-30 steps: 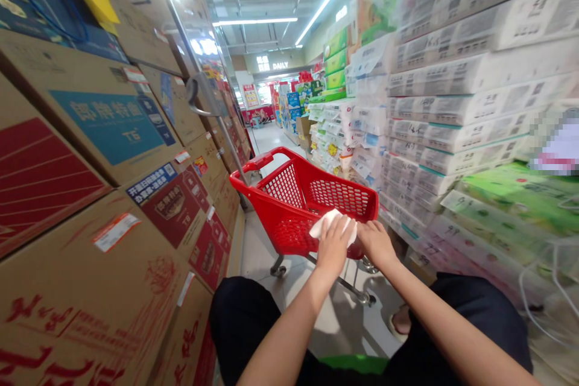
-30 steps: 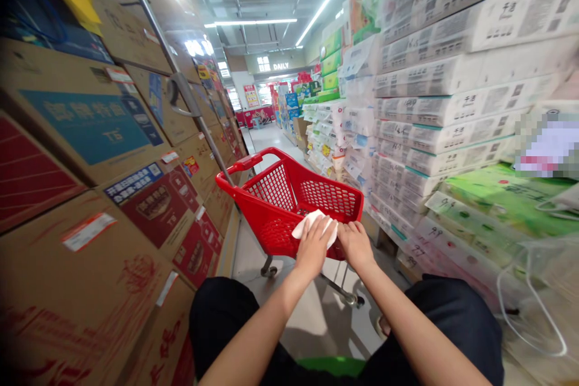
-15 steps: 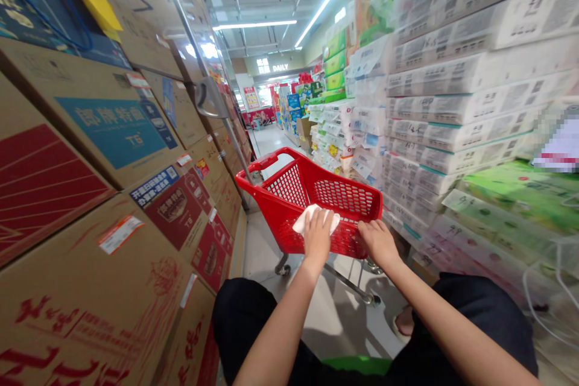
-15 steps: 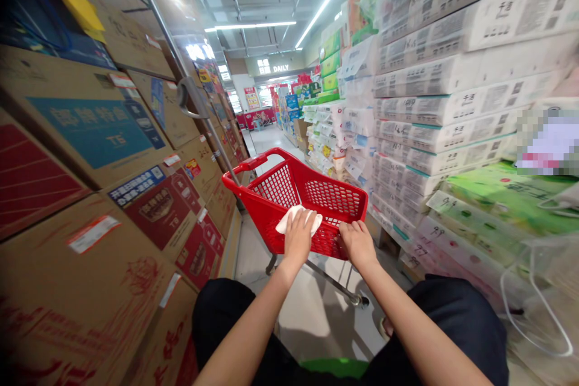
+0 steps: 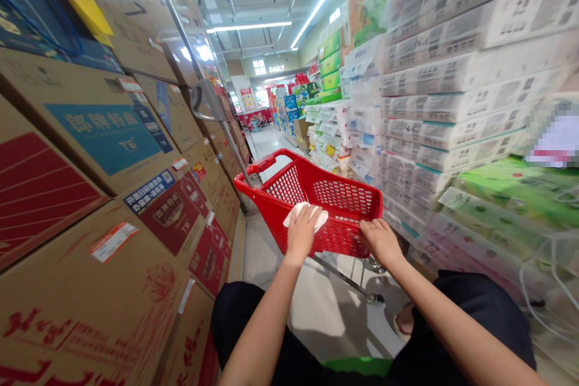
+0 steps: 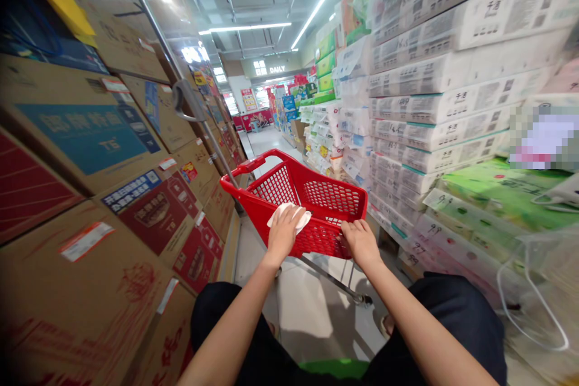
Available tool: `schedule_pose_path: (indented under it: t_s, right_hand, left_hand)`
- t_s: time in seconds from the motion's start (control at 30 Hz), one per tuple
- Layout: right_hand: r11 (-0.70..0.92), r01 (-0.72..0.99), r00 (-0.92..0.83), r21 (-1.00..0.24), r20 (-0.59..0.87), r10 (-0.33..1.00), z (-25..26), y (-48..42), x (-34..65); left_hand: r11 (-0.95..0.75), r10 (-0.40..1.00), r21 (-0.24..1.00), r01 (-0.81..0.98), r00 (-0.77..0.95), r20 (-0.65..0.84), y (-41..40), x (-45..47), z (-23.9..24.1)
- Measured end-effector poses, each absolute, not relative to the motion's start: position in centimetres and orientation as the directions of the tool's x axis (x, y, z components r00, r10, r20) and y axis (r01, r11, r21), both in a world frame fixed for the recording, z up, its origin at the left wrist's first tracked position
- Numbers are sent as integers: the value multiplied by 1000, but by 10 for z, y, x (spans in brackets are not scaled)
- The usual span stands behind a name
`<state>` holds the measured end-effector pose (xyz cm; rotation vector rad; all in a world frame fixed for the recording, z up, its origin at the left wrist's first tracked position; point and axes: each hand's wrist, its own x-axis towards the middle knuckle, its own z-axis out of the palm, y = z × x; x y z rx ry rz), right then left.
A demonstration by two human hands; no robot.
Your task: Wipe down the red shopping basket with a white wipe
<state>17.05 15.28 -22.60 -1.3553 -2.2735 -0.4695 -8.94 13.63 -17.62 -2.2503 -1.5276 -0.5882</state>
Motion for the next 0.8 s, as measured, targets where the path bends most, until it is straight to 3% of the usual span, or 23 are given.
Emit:
schedule_pose_path:
  t_s: [0.2, 0.63, 0.8]
  right_hand:
    - [450, 888, -432, 96, 506, 747, -222, 162, 177]
    - [488, 865, -471, 117, 523, 710, -216, 154, 139]
    - [510, 850, -501, 136, 511, 699, -218, 158, 150]
  left_hand:
    - [-267, 789, -31, 963, 237, 567, 135, -64, -188]
    - [-383, 759, -145, 913, 400, 514, 133, -74, -190]
    - [-228, 795, -150, 962, 273, 541, 144, -135, -166]
